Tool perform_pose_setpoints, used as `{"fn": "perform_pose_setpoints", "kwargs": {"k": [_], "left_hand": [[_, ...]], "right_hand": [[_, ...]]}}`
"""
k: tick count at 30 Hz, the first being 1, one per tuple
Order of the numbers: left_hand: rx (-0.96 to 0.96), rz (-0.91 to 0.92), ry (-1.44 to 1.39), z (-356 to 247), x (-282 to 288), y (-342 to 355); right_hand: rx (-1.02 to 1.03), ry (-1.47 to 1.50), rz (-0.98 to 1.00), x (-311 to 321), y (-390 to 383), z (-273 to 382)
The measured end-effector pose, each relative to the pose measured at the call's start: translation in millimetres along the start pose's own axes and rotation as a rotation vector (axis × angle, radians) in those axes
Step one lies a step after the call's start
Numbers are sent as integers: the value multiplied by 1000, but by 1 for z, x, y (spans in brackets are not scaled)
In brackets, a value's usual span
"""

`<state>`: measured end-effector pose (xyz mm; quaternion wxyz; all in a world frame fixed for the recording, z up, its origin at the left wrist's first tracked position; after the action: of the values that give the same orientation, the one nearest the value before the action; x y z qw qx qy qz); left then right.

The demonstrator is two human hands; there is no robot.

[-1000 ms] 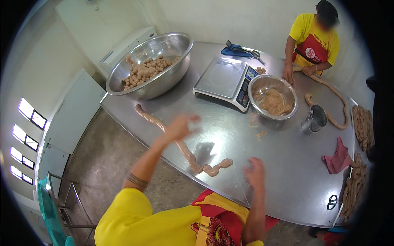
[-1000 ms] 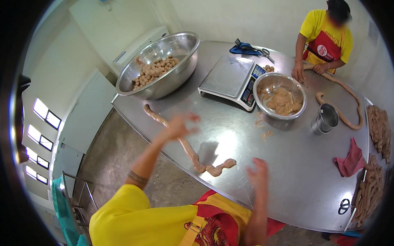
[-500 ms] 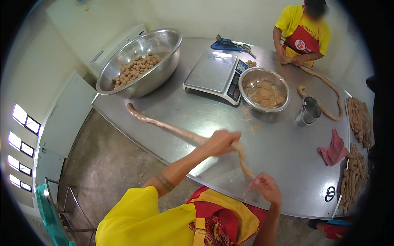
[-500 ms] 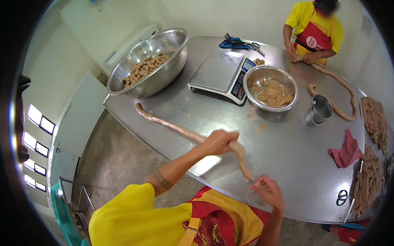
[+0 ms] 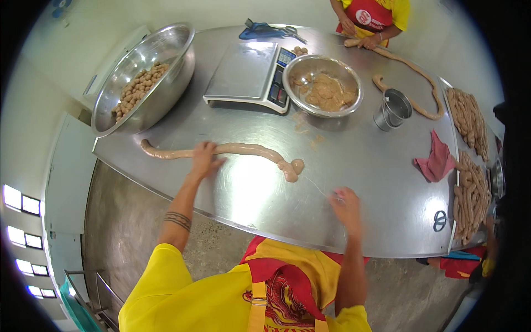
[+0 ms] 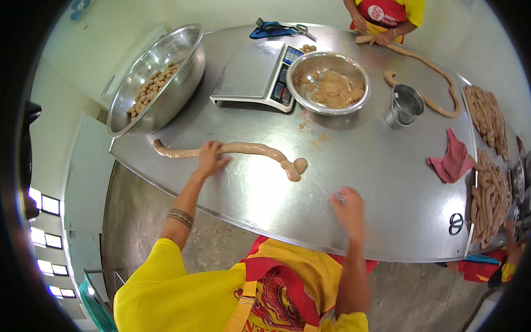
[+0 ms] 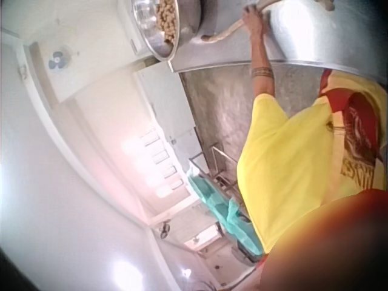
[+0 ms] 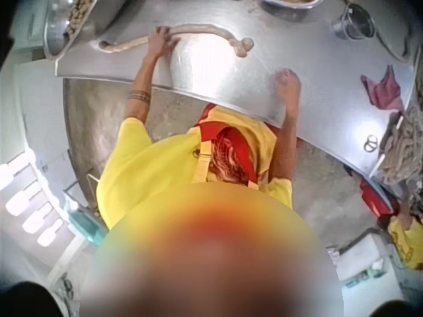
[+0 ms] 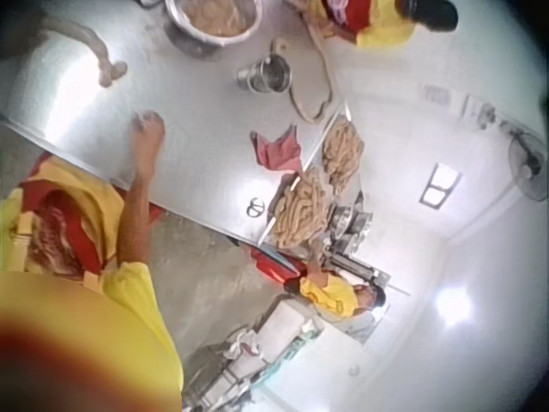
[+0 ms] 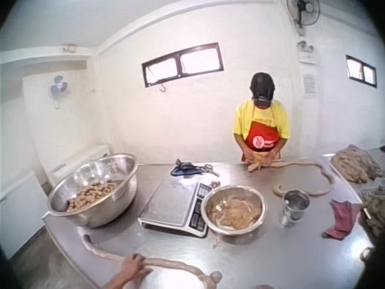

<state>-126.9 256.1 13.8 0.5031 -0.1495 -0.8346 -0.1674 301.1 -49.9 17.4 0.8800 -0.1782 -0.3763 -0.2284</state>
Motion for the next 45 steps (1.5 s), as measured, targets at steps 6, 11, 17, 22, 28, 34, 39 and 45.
{"fn": "perform_pose_setpoints", "kwargs": {"k": [6, 11, 17, 22, 28, 34, 39, 45], "left_hand": [[-37, 200, -113, 0, 76, -9], [-153, 189, -78, -74, 217, -25], [-185, 402, -233, -167, 255, -36], [-289, 518, -119, -187, 183, -18], [-331, 691, -25, -149, 48, -49], [-509, 392, -87, -243, -72, -80], [-84, 739, -437, -232, -46, -37], [-204, 400, -1037, -280, 20, 37]], "right_hand": [[439, -335, -181, -116, 38, 133], [436, -208, 157, -101, 51, 137], [95, 327, 846, -42, 19, 100], [242, 360, 438, 60, 7, -28], [-245, -74, 125, 202, -78, -177], [354, -139, -53, 102, -83, -66], [695, -494, 0, 17, -57, 6], [137, 198, -167, 90, -10, 0]]}}
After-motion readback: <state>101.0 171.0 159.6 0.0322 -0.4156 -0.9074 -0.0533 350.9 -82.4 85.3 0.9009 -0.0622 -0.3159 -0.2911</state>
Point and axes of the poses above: each hand's wrist, its own y-axis towards the middle knuckle, its own x-axis out of the back of the hand, z = x × y, the point moved 6 cm from there along y, towards the middle knuckle, and after that the axes turned 13 degrees about -y, right-handed, at the moved point
